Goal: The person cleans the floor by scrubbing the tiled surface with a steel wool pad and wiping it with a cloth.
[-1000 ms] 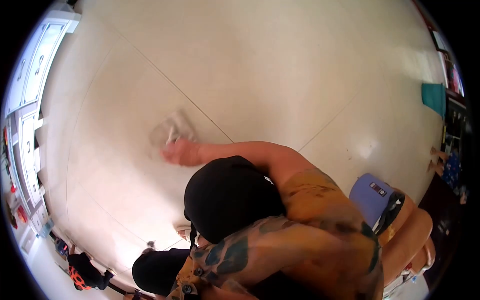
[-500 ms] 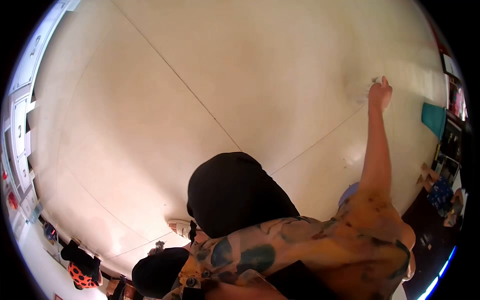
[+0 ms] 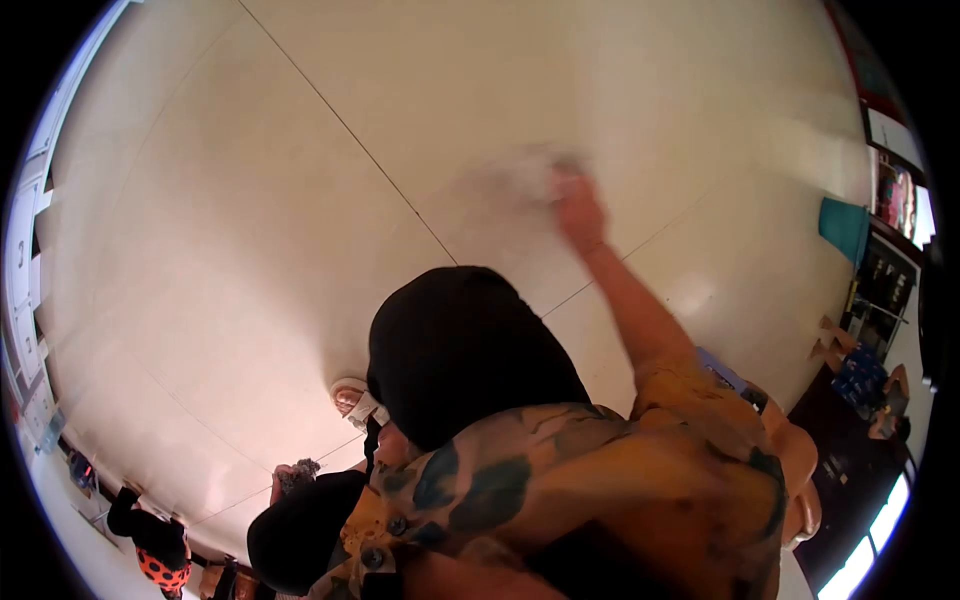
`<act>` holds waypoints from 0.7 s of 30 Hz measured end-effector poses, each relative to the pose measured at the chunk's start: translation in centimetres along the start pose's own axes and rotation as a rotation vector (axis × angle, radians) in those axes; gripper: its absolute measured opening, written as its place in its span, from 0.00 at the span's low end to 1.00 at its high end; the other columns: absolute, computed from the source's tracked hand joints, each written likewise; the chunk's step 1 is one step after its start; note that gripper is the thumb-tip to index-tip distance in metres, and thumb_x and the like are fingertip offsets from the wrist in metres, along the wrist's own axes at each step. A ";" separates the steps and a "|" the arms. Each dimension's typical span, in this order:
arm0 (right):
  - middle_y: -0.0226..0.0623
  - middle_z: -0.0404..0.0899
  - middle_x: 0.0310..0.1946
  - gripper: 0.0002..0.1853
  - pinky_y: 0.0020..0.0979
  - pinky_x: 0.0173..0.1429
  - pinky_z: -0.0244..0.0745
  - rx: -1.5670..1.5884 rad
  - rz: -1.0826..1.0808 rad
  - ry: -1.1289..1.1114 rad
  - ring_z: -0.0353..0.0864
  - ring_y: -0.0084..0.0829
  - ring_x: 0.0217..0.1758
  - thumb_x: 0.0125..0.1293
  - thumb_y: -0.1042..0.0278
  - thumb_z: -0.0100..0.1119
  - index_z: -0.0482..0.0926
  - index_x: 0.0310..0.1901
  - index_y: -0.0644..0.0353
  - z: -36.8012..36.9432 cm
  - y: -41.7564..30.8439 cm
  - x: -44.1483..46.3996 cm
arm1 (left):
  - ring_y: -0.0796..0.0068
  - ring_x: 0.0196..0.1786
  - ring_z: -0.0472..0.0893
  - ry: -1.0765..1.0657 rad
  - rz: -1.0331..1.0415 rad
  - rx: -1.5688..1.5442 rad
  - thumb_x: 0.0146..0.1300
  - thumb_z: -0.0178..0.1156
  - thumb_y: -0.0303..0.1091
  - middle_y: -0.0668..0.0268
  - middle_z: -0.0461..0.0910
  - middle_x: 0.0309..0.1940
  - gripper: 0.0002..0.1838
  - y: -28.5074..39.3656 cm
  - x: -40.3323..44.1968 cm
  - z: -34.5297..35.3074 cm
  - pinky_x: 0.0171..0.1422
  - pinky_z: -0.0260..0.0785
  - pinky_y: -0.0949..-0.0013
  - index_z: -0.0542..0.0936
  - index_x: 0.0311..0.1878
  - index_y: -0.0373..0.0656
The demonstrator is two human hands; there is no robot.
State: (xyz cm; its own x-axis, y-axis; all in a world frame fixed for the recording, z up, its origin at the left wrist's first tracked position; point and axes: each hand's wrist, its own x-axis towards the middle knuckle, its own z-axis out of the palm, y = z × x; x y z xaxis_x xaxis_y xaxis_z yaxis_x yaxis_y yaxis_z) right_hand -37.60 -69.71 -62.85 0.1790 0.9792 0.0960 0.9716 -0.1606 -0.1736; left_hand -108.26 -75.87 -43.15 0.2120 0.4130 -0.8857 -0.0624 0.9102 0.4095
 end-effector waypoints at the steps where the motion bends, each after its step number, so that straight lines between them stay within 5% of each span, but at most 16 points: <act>1: 0.41 0.73 0.54 0.17 0.37 0.54 0.73 -0.060 0.382 -0.157 0.74 0.40 0.53 0.64 0.71 0.48 0.72 0.55 0.58 0.6 7.3 -2.4 | 0.67 0.43 0.75 -0.088 0.042 -0.074 0.72 0.43 0.48 0.59 0.73 0.41 0.17 0.3 0.6 -0.4 0.47 0.71 0.64 0.70 0.47 0.42; 2: 0.43 0.74 0.54 0.16 0.39 0.52 0.75 -0.462 0.337 0.006 0.75 0.43 0.53 0.63 0.71 0.48 0.73 0.53 0.59 1.2 16.7 -5.7 | 0.67 0.43 0.75 -0.149 0.062 -0.068 0.72 0.43 0.48 0.59 0.73 0.41 0.17 0.6 1.6 -0.7 0.47 0.71 0.64 0.70 0.47 0.42; 3: 0.44 0.78 0.48 0.14 0.41 0.52 0.74 -0.375 1.025 -0.473 0.78 0.45 0.50 0.63 0.69 0.48 0.77 0.49 0.59 -6.1 15.8 -2.3 | 0.67 0.43 0.75 -0.203 0.090 -0.041 0.72 0.43 0.48 0.59 0.73 0.41 0.18 1.0 2.5 -1.0 0.47 0.71 0.64 0.70 0.47 0.42; 4: 0.42 0.81 0.41 0.12 0.40 0.50 0.74 -0.269 1.144 -0.328 0.80 0.42 0.46 0.63 0.67 0.49 0.81 0.42 0.57 -9.0 19.1 -2.5 | 0.67 0.43 0.75 -0.241 0.111 0.044 0.72 0.43 0.48 0.59 0.73 0.41 0.18 1.4 3.5 -1.0 0.47 0.71 0.64 0.70 0.47 0.42; 5: 0.39 0.82 0.39 0.10 0.38 0.44 0.75 -0.898 0.478 -0.713 0.80 0.35 0.44 0.62 0.66 0.51 0.82 0.39 0.57 -8.4 29.0 -5.7 | 0.68 0.43 0.76 -0.249 0.161 0.271 0.72 0.44 0.46 0.59 0.73 0.41 0.16 2.3 4.5 -0.2 0.48 0.72 0.64 0.70 0.47 0.42; 7: 0.39 0.83 0.32 0.10 0.37 0.40 0.75 -0.817 0.475 -0.296 0.81 0.33 0.36 0.59 0.67 0.52 0.81 0.35 0.61 -13.8 29.4 -5.5 | 0.70 0.42 0.77 -0.239 0.209 0.438 0.72 0.43 0.46 0.61 0.75 0.40 0.17 4.2 7.0 0.7 0.48 0.72 0.67 0.70 0.47 0.42; 9: 0.33 0.80 0.29 0.12 0.31 0.38 0.72 0.335 1.045 0.403 0.78 0.28 0.34 0.58 0.69 0.50 0.80 0.39 0.64 -18.7 19.5 -1.5 | 0.74 0.39 0.78 -0.219 0.200 0.319 0.73 0.40 0.51 0.64 0.78 0.36 0.22 6.3 10.0 1.0 0.46 0.70 0.71 0.73 0.47 0.40; 10: 0.32 0.79 0.29 0.13 0.30 0.38 0.70 0.384 1.100 0.392 0.76 0.26 0.34 0.57 0.70 0.50 0.79 0.40 0.65 -20.0 16.8 -0.4 | 0.77 0.37 0.77 -0.253 0.108 0.167 0.74 0.40 0.49 0.65 0.78 0.35 0.21 6.4 12.1 -0.1 0.43 0.70 0.72 0.73 0.46 0.41; 12: 0.29 0.76 0.28 0.15 0.27 0.37 0.68 0.481 1.211 0.365 0.73 0.23 0.33 0.56 0.70 0.50 0.78 0.44 0.67 -21.8 12.0 1.4 | 0.82 0.32 0.74 -0.192 0.098 0.340 0.73 0.42 0.45 0.70 0.78 0.33 0.17 9.6 13.9 0.5 0.35 0.66 0.75 0.75 0.45 0.43; 15: 0.27 0.73 0.27 0.15 0.24 0.36 0.66 0.579 0.954 0.452 0.69 0.19 0.31 0.56 0.70 0.51 0.78 0.44 0.67 -24.2 2.4 4.9 | 0.85 0.32 0.74 -0.098 0.137 0.319 0.71 0.47 0.45 0.75 0.77 0.31 0.15 13.0 15.9 1.6 0.35 0.65 0.76 0.76 0.44 0.46; 17: 0.26 0.73 0.28 0.13 0.23 0.37 0.64 0.621 0.813 0.257 0.68 0.19 0.32 0.57 0.70 0.52 0.77 0.42 0.67 -26.1 -2.0 7.6 | 0.85 0.33 0.72 -0.013 0.194 0.422 0.66 0.52 0.48 0.77 0.75 0.31 0.15 13.9 18.8 0.5 0.36 0.65 0.76 0.78 0.42 0.46; 21: 0.26 0.75 0.31 0.14 0.23 0.40 0.67 0.536 0.550 -0.219 0.71 0.19 0.35 0.56 0.72 0.52 0.77 0.44 0.67 -28.2 -9.1 13.5 | 0.77 0.36 0.74 0.146 0.502 0.485 0.61 0.58 0.37 0.70 0.76 0.32 0.09 13.7 23.3 -1.5 0.38 0.67 0.71 0.78 0.39 0.42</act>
State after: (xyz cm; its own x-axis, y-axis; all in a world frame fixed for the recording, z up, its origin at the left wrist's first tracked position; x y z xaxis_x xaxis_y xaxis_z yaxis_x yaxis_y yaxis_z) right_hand -39.64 -58.57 -32.36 0.5226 0.7883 -0.3249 0.5367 -0.6002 -0.5930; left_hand -105.63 -53.72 -58.46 0.1362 0.8095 -0.5711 0.3300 0.5065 0.7966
